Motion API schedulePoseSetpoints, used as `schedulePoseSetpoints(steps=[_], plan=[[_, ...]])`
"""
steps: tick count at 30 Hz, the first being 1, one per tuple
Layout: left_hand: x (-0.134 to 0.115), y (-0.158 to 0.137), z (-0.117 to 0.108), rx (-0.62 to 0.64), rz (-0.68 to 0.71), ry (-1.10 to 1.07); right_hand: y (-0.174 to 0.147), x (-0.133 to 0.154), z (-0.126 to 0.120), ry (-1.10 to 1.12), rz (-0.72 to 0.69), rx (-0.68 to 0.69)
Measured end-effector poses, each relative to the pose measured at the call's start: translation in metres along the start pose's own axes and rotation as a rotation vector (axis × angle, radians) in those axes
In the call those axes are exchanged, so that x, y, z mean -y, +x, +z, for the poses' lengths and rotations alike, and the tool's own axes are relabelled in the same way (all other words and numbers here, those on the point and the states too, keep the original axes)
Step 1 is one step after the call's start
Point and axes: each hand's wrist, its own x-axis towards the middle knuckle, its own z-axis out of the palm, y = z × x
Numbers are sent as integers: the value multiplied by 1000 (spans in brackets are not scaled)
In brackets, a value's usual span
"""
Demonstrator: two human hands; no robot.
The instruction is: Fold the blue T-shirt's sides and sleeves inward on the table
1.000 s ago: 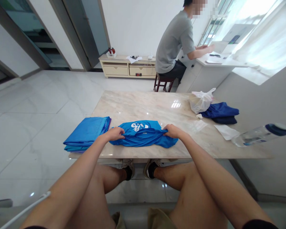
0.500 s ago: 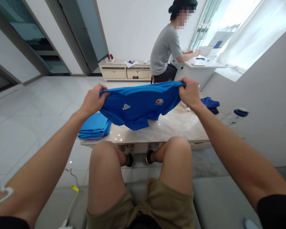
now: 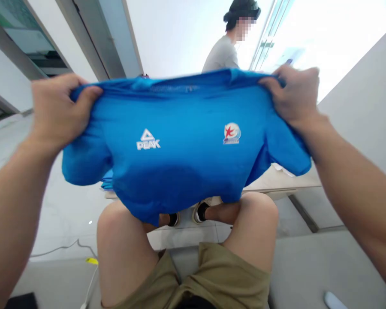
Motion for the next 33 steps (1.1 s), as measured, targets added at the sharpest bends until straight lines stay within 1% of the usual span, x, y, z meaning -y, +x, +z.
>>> schedulePoseSetpoints(steps=[1, 3, 6, 9, 11, 13, 16, 18, 20, 22, 24, 25, 27, 28, 30, 31, 33], plan=[[-7, -15, 15, 41, -42, -21, -13, -3, 20, -32, 0, 94], [-15, -43, 48, 124, -77, -88, -42, -11, 59, -81, -30, 198], [-9, -74, 99, 266, -99, -159, -79, -26, 110, -31, -111, 226], [8, -87, 147, 419, -176, -182, -102, -37, 156, 79, -154, 271], [19, -90, 182, 522, -223, -195, -109, -41, 187, 132, -151, 345], [31, -89, 221, 592, -225, -204, -111, -41, 221, 133, -135, 430], [49, -84, 281, 625, -189, -174, -108, -37, 272, 61, -84, 532], [59, -80, 320, 653, -166, -112, -103, -32, 305, 18, -42, 591], [65, -79, 353, 712, -144, -27, -100, -27, 337, -5, 0, 657], [66, -83, 378, 785, -130, 57, -101, -22, 364, -24, 33, 749], [64, -89, 393, 858, -114, 119, -108, -19, 385, -52, 56, 851], [63, -92, 397, 882, -98, 142, -112, -18, 391, -67, 63, 885], [62, -97, 398, 878, -56, 178, -119, -17, 397, -92, 61, 891], [62, -99, 394, 850, -34, 189, -122, -18, 395, -101, 52, 869], [58, -104, 381, 775, -2, 199, -127, -17, 385, -101, 26, 814], [54, -108, 372, 748, 5, 193, -130, -15, 376, -89, 14, 794], [40, -122, 352, 741, 29, 150, -139, -7, 356, -37, -19, 792]])
